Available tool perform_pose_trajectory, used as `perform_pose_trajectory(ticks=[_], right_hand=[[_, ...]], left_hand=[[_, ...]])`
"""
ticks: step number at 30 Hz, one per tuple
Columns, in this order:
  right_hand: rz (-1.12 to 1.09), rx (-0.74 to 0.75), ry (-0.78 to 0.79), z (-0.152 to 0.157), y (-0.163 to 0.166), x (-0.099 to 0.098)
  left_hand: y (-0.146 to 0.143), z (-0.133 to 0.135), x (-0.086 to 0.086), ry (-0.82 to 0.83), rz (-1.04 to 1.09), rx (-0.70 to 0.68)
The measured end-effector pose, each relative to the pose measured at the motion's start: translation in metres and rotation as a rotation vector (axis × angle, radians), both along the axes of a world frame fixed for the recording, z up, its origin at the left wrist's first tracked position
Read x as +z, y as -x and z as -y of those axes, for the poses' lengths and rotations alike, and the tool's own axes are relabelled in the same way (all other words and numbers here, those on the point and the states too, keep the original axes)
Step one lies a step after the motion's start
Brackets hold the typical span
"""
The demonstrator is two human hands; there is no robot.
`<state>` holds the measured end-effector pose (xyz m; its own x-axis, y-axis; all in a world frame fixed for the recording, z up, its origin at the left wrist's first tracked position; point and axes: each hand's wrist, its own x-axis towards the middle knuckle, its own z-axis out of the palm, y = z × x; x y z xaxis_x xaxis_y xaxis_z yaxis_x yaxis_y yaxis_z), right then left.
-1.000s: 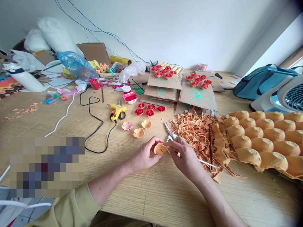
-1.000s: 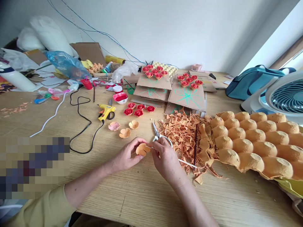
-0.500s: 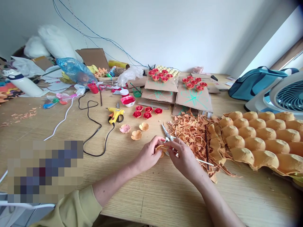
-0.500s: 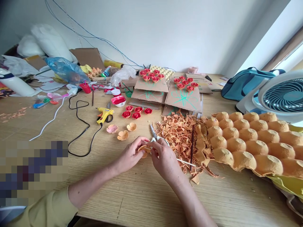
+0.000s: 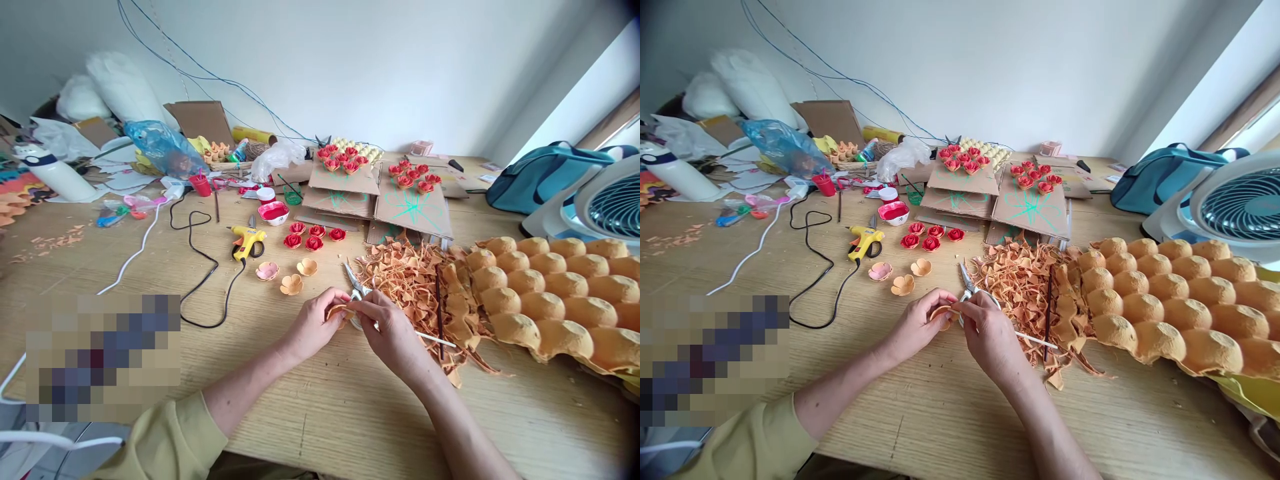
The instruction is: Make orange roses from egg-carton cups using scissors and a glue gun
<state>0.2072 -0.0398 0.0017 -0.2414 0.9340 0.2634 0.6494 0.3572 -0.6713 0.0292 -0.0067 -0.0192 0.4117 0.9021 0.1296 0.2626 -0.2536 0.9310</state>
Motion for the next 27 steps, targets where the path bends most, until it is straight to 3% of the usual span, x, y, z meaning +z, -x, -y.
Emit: perform_pose_trajectory(ticks=[11, 17, 27], right_hand=[[0.126, 0.019, -0.052, 0.0025, 0.0009, 0.0012], [0.314, 0.041, -0.129, 0.0039, 0.0032, 0.0024], [0.291, 0.025, -0.181, 0.0032, 0.0041, 0.0021]], left_hand=[[0.0029, -0.0011, -0.0020, -0.010, -0.021, 0.008], [0.0035, -0.0014, -0.0067, -0.008, -0.038, 0.015], [0.0053, 0.0009, -0.0033, -0.044, -0.036, 0.007]])
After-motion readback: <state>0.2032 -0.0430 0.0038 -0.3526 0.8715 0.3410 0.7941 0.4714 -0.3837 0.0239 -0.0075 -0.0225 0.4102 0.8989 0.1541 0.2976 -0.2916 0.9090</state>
